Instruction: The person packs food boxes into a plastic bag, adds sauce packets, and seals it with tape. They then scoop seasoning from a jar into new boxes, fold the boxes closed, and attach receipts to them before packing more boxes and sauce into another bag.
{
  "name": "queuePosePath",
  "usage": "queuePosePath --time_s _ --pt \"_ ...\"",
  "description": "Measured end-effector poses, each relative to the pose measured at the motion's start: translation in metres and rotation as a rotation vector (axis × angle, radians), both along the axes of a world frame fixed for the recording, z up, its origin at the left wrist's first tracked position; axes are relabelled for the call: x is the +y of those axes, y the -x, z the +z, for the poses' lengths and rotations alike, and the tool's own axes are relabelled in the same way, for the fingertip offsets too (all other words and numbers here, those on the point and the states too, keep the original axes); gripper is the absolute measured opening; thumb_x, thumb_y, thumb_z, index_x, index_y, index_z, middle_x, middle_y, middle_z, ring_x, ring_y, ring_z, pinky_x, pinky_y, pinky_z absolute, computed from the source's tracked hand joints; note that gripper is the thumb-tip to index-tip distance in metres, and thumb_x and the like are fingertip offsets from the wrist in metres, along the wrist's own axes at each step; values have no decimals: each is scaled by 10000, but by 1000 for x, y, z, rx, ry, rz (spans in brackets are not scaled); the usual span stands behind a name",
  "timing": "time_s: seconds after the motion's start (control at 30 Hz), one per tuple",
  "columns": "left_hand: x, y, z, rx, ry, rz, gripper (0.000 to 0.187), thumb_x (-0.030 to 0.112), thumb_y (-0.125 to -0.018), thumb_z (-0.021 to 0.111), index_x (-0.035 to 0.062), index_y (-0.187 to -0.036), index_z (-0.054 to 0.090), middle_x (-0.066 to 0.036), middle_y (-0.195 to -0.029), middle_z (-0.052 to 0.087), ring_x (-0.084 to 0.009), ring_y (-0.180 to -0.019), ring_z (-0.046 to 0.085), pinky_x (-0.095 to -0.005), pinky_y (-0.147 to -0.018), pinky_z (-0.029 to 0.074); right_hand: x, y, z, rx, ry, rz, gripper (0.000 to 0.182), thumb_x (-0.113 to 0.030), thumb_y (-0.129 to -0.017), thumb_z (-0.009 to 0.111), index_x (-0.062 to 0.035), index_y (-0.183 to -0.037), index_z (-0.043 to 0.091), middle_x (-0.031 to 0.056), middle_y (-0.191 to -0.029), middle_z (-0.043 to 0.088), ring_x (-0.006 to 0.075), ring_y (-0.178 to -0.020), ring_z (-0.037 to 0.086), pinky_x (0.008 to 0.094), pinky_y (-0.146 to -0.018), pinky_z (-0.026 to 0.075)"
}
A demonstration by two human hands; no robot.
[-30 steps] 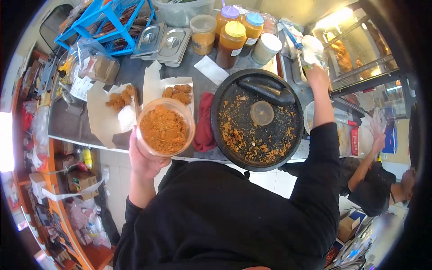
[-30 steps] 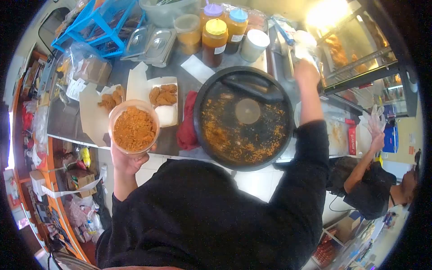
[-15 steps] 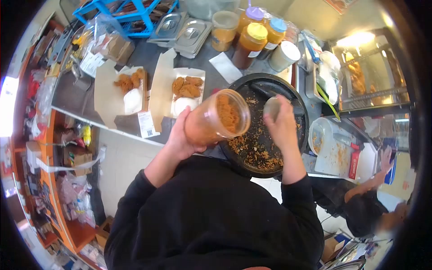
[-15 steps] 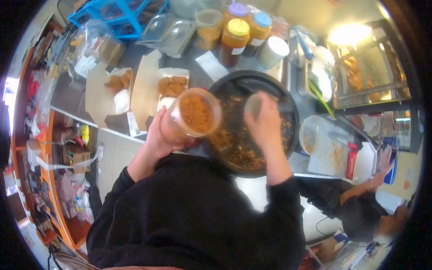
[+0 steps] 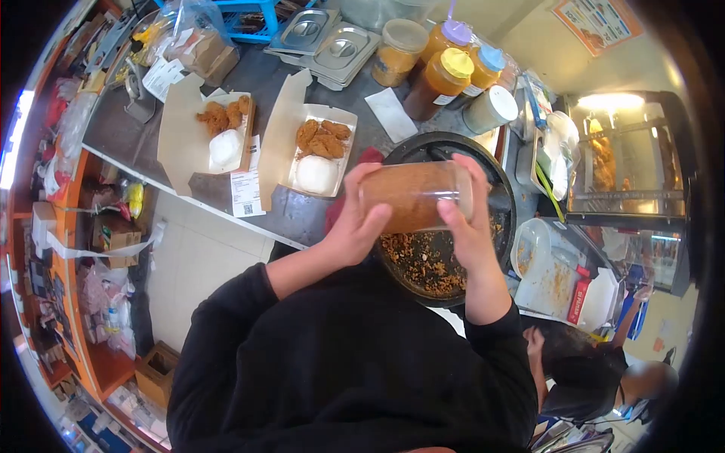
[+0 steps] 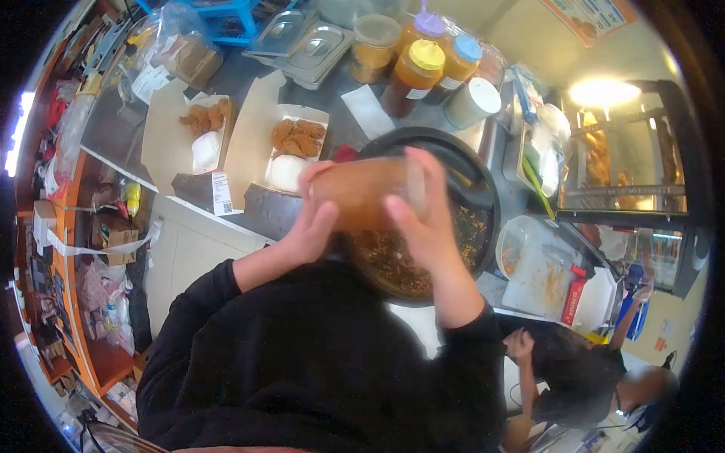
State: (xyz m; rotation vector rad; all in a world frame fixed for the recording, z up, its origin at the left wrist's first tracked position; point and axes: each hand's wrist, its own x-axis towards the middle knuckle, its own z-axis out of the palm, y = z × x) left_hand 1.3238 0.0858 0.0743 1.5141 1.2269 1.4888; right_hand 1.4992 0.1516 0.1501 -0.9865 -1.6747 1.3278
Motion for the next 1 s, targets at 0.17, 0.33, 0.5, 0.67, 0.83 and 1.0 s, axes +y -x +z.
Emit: queuePosePath --time_s 0.17,0.33,0.5,0.67,0.83,1.0 --pt "-9 27 42 207 -86 -118 860 210 -816 715 55 -1437 140 -228 -1327 384 -311 -1183 452 -406 -982 384 31 -37 22 -212 -93 -238 583 -245 -825 659 -52 -1331 444 107 -1328 451 220 -1265 385 363 -1063 287" --pt "-55 96 6 43 -559 766 437 98 -823 630 34 -1172 376 -194 -996 535 -253 -867 536 -369 -729 436 106 -108 26 -1085 -708 -695 660 -401 -819 662 -108 -1361 425 190 -1369 440 334 -1278 391 443 -1049 320" --pt "-97 175 -45 568 419 1037 320 135 -816 631 -13 -1081 531 -180 -1006 567 -309 -886 549 -392 -786 449 195 -151 -47 -1337 -633 -654 677 -428 -789 673 -134 -1341 415 184 -1287 503 381 -1206 444 502 -989 373" --pt "-85 191 -126 753 655 845 524 409 -780 670 -54 -1018 606 -274 -1005 602 -418 -977 564 -476 -869 436 208 -114 -74 -1636 -381 -243 448 -401 -802 618 -24 -1039 577 220 -1084 590 368 -1026 577 469 -857 474" --pt "-58 191 -112 1105 845 592 729 161 -584 812 -57 -1197 484 -239 -1191 525 -385 -1152 461 -435 -1001 375 177 -97 -64 -1243 -292 -571 646 -434 -755 698 -45 -1219 474 178 -1411 388 388 -1271 403 507 -1019 357" --pt "-57 244 -154 317 618 507 565 74 -612 775 -34 -1106 523 -181 -1074 582 -309 -1020 573 -394 -843 495 117 -57 -28 -833 -526 -663 447 -299 -793 686 -73 -1148 534 198 -1365 434 401 -1293 367 533 -1034 322"
